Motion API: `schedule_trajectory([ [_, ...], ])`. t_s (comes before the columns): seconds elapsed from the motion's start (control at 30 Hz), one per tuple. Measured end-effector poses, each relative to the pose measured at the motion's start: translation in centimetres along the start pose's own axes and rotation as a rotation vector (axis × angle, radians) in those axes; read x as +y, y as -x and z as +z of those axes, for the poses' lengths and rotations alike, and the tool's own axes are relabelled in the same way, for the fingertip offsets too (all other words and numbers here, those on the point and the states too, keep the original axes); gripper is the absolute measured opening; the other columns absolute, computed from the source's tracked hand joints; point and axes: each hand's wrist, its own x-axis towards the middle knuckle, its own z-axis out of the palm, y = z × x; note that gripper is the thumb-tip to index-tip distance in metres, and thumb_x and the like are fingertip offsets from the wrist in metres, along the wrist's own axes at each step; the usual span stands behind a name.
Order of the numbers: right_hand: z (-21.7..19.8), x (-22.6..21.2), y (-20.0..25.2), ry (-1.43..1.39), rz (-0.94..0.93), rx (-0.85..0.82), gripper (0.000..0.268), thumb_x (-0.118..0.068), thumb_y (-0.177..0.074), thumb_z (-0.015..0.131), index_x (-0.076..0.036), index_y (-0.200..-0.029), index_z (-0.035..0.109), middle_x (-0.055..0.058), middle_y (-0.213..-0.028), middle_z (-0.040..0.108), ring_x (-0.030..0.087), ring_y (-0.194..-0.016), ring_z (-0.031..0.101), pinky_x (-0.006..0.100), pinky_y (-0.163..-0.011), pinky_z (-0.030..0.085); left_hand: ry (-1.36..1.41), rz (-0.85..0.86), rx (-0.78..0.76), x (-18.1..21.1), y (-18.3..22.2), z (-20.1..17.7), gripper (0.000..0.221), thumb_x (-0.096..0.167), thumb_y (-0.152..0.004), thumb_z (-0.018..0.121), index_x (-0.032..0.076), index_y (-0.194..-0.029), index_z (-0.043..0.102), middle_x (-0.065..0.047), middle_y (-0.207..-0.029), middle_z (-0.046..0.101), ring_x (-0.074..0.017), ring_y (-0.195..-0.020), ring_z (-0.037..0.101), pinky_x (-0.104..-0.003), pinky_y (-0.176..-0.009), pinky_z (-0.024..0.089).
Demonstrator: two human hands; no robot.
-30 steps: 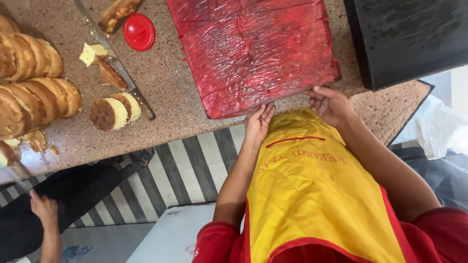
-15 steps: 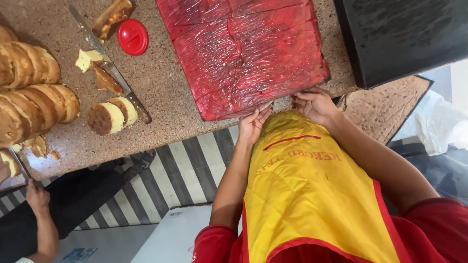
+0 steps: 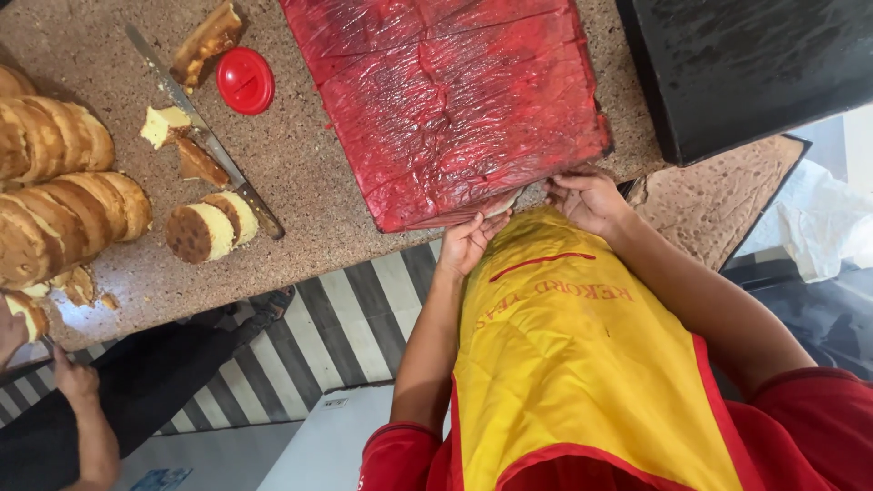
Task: The person cuts round pieces from a large baked sheet cake on a tray using a round cutter, moving cut rounds aside and stacking them on the counter. The person then carries the empty tray away, brings over a large red sheet, peels it off a tray by hand, and presses it flat on the counter.
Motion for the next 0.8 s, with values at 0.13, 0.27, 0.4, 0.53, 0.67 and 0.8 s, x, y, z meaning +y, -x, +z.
schedule_trajectory([
  [0.13, -1.9, 0.5, -0.9, -0.055, -0.006, -0.092, 0.017, -0.002, -0.1, 0.061, -0.006, -0.116, 0.062, 0.006, -0.1, 0.065, 0.022, -0.097, 0.061, 0.042, -0.086, 0.05, -0.01, -0.032, -0.026, 0.3, 0.2, 0.0, 0.047, 0.012, -0.106, 0.051, -0.011, -0.147, 0.044, -0.027, -0.144, 0.057, -0.0421, -0.134, 0.056, -0.053, -0.118, 0.044],
  [0.27, -1.2, 0.3, -0.5, -0.113, 0.014, -0.078, 0.011, -0.004, -0.099, 0.061, -0.008, -0.108, 0.062, 0.005, -0.094, 0.063, 0.02, -0.088, 0.058, 0.041, -0.082, 0.048, -0.003, -0.065, -0.058, 0.3, 0.3, -0.5, 0.047, 0.013, -0.107, 0.052, -0.011, -0.146, 0.045, -0.026, -0.144, 0.058, -0.0415, -0.135, 0.056, -0.053, -0.119, 0.043],
  [0.4, -0.3, 0.2, 0.0, -0.089, 0.025, 0.008, 0.008, -0.009, -0.098, 0.058, -0.008, -0.104, 0.062, 0.005, -0.094, 0.064, 0.02, -0.089, 0.059, 0.039, -0.081, 0.048, -0.016, -0.074, -0.069, 0.2, 0.6, -0.9, 0.046, 0.014, -0.108, 0.052, -0.011, -0.146, 0.046, -0.026, -0.144, 0.058, -0.0415, -0.136, 0.055, -0.054, -0.119, 0.042],
  [0.53, -2.8, 1.4, -0.9, -0.137, 0.009, -0.021, 0.01, -0.014, -0.099, 0.057, -0.007, -0.104, 0.063, 0.005, -0.094, 0.065, 0.021, -0.086, 0.058, 0.038, -0.08, 0.047, 0.002, -0.105, -0.072, 0.1, 0.7, -1.1, 0.046, 0.015, -0.108, 0.052, -0.011, -0.145, 0.046, -0.025, -0.144, 0.058, -0.041, -0.138, 0.054, -0.053, -0.122, 0.04],
  [0.67, -5.0, 2.0, -1.1, -0.108, -0.028, 0.032, 0.009, -0.014, -0.096, 0.057, -0.008, -0.1, 0.062, 0.007, -0.092, 0.068, 0.023, -0.086, 0.06, 0.04, -0.08, 0.049, -0.028, -0.125, -0.073, 0.6, 1.0, -0.4, 0.049, 0.015, -0.107, 0.051, -0.01, -0.148, 0.044, -0.023, -0.146, 0.056, -0.0411, -0.137, 0.054, -0.053, -0.122, 0.039],
  [0.8, 0.3, -0.5, 2.0, -0.076, -0.035, 0.144, 0.01, -0.017, -0.094, 0.056, -0.01, -0.097, 0.062, 0.006, -0.089, 0.07, 0.023, -0.085, 0.064, 0.04, -0.078, 0.051, -0.026, -0.146, -0.066, 0.5, 0.9, -1.1, 0.049, 0.015, -0.107, 0.051, -0.01, -0.149, 0.043, -0.024, -0.147, 0.055, -0.0413, -0.137, 0.053, -0.053, -0.123, 0.038],
])
